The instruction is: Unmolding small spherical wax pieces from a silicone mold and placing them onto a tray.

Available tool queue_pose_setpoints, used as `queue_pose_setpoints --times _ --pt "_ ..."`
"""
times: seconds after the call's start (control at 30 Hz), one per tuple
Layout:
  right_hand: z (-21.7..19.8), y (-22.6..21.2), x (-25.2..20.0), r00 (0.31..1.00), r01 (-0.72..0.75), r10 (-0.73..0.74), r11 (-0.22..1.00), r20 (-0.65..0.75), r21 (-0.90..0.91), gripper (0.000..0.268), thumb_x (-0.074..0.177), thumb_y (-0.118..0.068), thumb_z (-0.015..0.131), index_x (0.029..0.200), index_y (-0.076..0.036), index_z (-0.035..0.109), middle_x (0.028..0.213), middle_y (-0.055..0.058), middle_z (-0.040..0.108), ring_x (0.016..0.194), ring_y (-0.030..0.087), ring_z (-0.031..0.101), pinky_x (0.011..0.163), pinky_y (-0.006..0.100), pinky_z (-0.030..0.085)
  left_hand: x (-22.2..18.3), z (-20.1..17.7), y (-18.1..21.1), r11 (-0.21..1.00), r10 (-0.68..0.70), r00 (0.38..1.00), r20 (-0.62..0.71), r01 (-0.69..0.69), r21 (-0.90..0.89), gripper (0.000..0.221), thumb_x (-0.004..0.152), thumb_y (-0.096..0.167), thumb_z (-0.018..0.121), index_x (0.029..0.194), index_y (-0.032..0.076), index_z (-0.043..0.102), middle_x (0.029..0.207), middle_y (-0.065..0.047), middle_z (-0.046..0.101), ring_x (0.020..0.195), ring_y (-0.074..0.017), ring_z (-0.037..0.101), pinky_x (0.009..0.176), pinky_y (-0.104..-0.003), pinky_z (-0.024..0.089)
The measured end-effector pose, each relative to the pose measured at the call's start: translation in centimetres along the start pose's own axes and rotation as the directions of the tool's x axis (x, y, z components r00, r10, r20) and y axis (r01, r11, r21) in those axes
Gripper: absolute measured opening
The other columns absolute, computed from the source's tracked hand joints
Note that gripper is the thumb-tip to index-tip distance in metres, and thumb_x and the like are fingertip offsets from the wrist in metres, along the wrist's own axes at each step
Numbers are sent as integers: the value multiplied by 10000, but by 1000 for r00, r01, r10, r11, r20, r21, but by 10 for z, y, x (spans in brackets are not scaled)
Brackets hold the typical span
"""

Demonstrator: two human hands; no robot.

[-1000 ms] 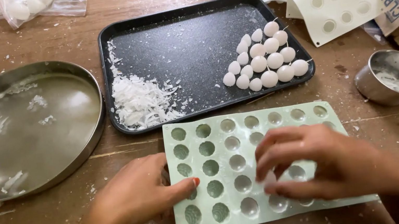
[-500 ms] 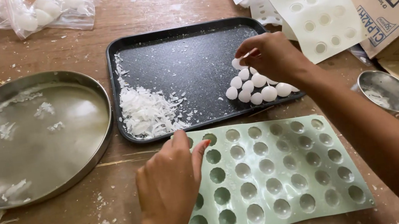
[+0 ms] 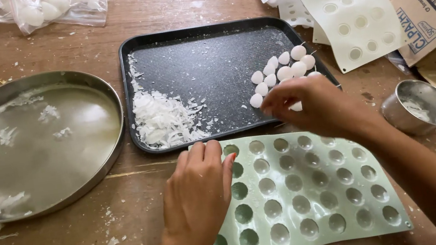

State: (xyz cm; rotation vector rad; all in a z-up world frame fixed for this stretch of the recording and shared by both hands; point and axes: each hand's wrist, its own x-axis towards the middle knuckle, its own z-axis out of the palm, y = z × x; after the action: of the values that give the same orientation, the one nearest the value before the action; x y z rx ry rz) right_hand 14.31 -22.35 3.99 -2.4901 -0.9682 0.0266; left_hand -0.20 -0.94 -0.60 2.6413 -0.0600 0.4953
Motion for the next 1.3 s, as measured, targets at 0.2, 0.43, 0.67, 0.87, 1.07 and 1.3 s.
queue_pose_setpoints --times 0.2,0.43,0.67,0.87,1.07,1.3 --pt "19 -35 -27 977 -95 104 994 188 -55 384 876 -289 768 1209 -106 713 1037 121 752 971 251 713 854 374 560 -3 10 2 964 223 966 -135 -239 -119 200 948 196 658 1071 40 664 1052 -127 652 1007 -298 569 901 -406 475" --pt "33 -30 -40 972 -184 155 970 177 158 453 855 -263 738 1276 -119 657 1118 105 684 915 260 710 830 381 575 1 19 0 949 269 951 -149 -288 -126 309 951 175 617 1221 28 649 1230 -107 670 1170 -310 547 1008 -483 392" --pt "29 -31 -48 998 -50 43 977 40 206 389 827 -177 779 1180 -70 654 1067 96 710 933 239 711 821 378 568 20 18 18 982 186 982 3 -186 -7 313 983 286 598 1195 62 648 1121 -99 659 1177 -298 501 1043 -557 262" --pt "31 -36 -47 999 36 -33 968 -16 249 466 791 -190 807 1199 -53 627 1115 118 711 1016 266 702 862 397 550 27 17 17 999 33 989 141 -28 -34 202 918 302 661 1025 144 726 1057 -102 637 1115 -326 481 949 -547 264" --pt "39 -29 -46 998 60 -64 987 29 147 435 797 -219 825 1182 -80 679 1062 142 715 1006 317 672 852 433 527 20 26 20 987 27 998 -48 -34 -159 95 890 202 702 933 147 767 983 -64 669 1067 -280 549 1004 -519 269" --pt "46 -30 -46 998 58 -56 980 -15 189 364 760 -91 796 1109 -41 705 902 132 734 852 282 689 796 416 531 14 35 12 951 31 987 -158 -78 -299 171 837 5 628 921 106 737 1110 -26 704 1060 -248 574 1042 -458 270"
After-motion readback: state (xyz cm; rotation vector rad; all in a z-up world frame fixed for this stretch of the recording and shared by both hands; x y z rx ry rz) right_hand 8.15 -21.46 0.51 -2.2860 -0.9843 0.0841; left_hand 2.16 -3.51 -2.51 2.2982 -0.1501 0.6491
